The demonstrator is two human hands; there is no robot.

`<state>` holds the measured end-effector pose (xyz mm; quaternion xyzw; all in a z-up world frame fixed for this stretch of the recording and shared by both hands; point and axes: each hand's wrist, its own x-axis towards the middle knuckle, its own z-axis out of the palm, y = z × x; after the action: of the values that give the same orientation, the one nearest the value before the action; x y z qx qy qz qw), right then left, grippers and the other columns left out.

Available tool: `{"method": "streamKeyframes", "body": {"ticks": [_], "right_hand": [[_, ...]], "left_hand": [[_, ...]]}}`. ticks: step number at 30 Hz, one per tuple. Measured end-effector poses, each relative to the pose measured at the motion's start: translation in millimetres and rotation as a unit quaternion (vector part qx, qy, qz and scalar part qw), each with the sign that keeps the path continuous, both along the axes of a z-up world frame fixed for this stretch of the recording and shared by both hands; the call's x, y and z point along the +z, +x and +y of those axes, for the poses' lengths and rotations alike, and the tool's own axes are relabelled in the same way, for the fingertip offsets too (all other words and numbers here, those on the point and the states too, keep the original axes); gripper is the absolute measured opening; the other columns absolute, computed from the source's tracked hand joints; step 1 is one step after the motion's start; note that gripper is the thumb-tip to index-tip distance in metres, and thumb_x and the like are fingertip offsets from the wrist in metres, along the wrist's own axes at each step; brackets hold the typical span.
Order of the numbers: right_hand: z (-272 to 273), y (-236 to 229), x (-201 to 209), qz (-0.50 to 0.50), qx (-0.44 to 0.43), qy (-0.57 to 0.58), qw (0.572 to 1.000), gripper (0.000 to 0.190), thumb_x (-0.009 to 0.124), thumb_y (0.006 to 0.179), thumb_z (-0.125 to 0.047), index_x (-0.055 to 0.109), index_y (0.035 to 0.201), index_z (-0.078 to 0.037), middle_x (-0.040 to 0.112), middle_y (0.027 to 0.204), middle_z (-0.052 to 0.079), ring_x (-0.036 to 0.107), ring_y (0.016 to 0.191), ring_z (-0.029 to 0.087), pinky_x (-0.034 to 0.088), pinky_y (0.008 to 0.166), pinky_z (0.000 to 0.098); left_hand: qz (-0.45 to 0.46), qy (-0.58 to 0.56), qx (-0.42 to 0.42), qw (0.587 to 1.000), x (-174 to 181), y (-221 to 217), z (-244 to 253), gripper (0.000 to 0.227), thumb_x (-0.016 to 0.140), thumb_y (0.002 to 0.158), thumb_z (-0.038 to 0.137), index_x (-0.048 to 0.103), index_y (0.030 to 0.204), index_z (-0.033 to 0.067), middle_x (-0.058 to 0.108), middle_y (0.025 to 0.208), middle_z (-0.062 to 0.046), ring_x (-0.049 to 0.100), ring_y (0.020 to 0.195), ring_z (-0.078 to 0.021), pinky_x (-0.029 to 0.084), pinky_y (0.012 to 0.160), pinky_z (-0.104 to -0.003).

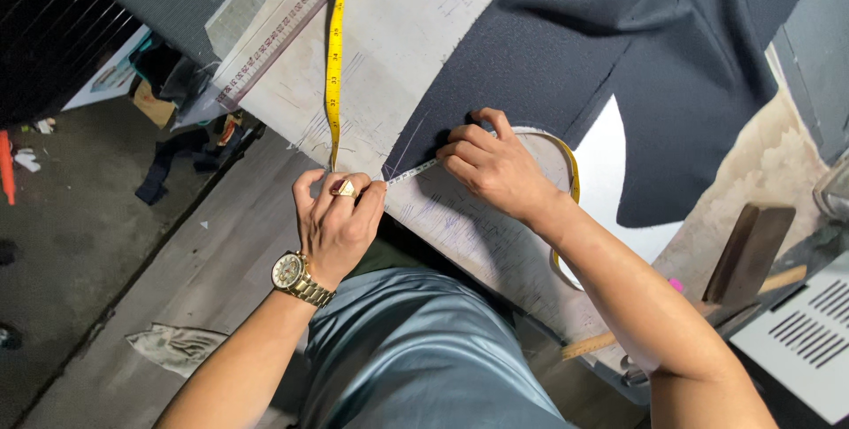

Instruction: The person uses a piece of chalk and a ruler to mark lines on dark fabric, then measures the fabric with a tape measure on a workbench.

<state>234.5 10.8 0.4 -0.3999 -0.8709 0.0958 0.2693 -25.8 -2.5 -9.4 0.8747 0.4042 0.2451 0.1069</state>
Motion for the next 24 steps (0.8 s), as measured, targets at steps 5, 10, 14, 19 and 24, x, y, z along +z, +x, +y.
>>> {"method": "streamKeyframes", "body": {"ticks": [5,10,14,19,24], "right_hand": [[-3.2,-2.6,-2.2,-0.014,-0.017,0.005,1.0,0.033,0.049,0.109,-0.01,0.06,0.077,-0.008,0.058,0.079,0.005,0.063,0.089,0.026,0.047,0.092,0.0488],[-8.9,-8.7,-2.4,-0.05,-0.067,-0.001,0.996,0.029,0.053,0.107,-0.01,0.06,0.078,-0.008,0.058,0.08,0.006,0.062,0.09,0.027,0.048,0.091,0.0498],[-37.5,-26.0,-4.6,-0.154,-0.167,-0.02,0.974,0.016,0.065,0.097,-0.007,0.064,0.081,-0.009,0.062,0.081,0.006,0.058,0.082,0.027,0.047,0.075,0.0435],[-35.6,-89.4,69.0,0.125,-0.302,-0.138,0.935,0.005,0.065,0.093,0.0,0.064,0.089,-0.004,0.065,0.09,0.012,0.063,0.083,0.035,0.053,0.073,0.0435],[9.7,-174.8,166.2,0.544,-0.239,-0.206,0.778,0.008,0.071,0.093,-0.002,0.069,0.086,-0.005,0.073,0.097,0.012,0.07,0.089,0.034,0.058,0.083,0.0438]], "left_hand": [[0.001,-0.015,-0.025,1.0,5.1,-3.1,7.6,0.008,0.069,0.097,0.014,0.069,0.089,0.014,0.059,0.087,-0.002,0.063,0.082,-0.0206,0.047,0.092,-0.045],[-0.03,-0.028,-0.081,0.996,-4.6,-10.6,23.1,0.004,0.068,0.097,0.014,0.069,0.093,0.0137,0.058,0.085,-0.003,0.063,0.079,-0.0212,0.049,0.084,-0.042],[-0.065,-0.052,-0.149,0.985,9.0,-19.2,43.0,0.005,0.071,0.095,0.017,0.07,0.098,0.0133,0.06,0.086,-0.002,0.066,0.083,-0.0212,0.049,0.087,-0.043],[-0.131,-0.06,-0.223,0.964,52.2,-23.0,91.5,0.049,0.073,0.094,0.032,0.057,0.134,0.007,0.057,0.128,-0.017,0.059,0.116,-0.0321,0.039,0.104,-0.055],[-0.256,-0.226,-0.321,0.883,42.2,-10.8,118.8,0.065,0.058,0.104,0.026,0.033,0.157,-0.0024,0.025,0.165,-0.031,0.025,0.153,-0.0418,0.007,0.124,-0.057]]}}
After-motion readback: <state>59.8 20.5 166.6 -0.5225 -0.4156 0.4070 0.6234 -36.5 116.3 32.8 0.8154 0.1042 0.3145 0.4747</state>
